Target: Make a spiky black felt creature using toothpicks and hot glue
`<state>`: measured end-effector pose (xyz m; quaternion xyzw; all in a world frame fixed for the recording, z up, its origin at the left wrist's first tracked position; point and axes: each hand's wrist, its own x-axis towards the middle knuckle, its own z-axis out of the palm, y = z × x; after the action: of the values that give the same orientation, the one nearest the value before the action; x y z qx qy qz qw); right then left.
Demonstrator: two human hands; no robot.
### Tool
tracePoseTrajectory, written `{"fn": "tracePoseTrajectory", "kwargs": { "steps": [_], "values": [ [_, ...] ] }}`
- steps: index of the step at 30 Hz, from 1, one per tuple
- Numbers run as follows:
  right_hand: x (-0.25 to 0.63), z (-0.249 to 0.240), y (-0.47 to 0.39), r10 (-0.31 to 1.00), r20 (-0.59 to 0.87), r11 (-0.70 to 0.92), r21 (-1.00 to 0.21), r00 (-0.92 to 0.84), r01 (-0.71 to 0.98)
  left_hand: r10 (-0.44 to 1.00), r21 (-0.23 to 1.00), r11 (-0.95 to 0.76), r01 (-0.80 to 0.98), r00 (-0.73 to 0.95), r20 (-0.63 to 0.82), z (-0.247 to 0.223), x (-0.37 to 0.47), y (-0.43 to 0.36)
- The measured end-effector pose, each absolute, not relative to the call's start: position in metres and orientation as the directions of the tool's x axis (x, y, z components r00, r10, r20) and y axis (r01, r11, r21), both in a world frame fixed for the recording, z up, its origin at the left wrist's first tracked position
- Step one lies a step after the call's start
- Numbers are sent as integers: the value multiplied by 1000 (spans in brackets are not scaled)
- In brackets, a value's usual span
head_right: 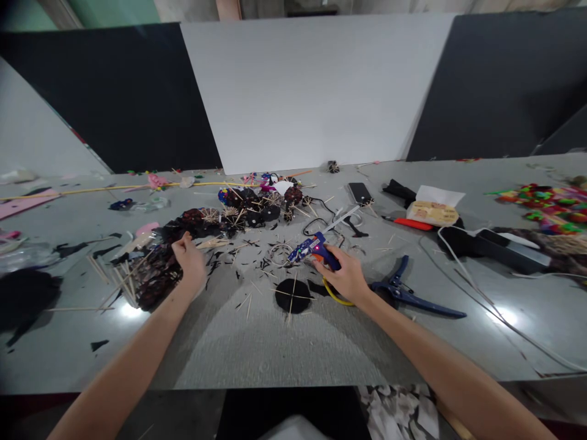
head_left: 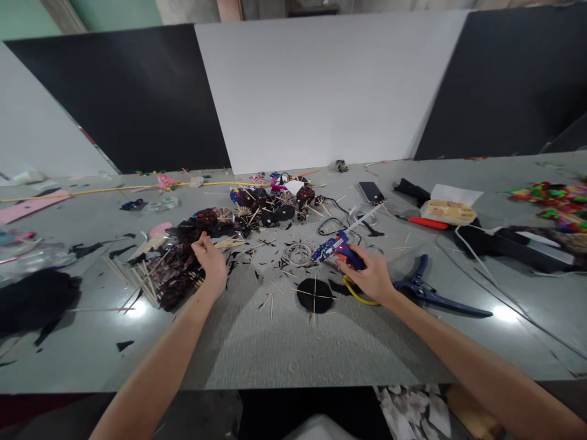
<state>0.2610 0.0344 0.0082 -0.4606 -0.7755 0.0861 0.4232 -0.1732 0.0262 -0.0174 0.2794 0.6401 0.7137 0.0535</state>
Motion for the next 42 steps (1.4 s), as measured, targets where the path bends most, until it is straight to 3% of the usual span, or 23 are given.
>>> {"fn": "tracePoseTrajectory", "kwargs": {
  "steps": [2,5,9,16,29,42],
  "values": [
    [261,10,35,807,548,544,-545,-220,639,446,903,-101,418,-792,417,-15,-161,21],
    [259,10,33,861,456,484,-595,-226,642,635,766,-133,628,-540,553,-5,-134,9],
    [251,2,28,933,331,342,-690,-142,637,786,664,-222,714,-271,555,6,-100,-10],
    [244,-26,34,884,435,422,-581,-172,696,793,498,-383,778,0,610,16,-74,-27],
    [254,-38,66,871,430,428,-427,-238,796,803,512,-389,766,9,597,16,-73,-28],
    [280,-15,110,858,479,423,-456,-185,783,797,462,-435,773,92,597,13,-72,-27]
  ]
}}
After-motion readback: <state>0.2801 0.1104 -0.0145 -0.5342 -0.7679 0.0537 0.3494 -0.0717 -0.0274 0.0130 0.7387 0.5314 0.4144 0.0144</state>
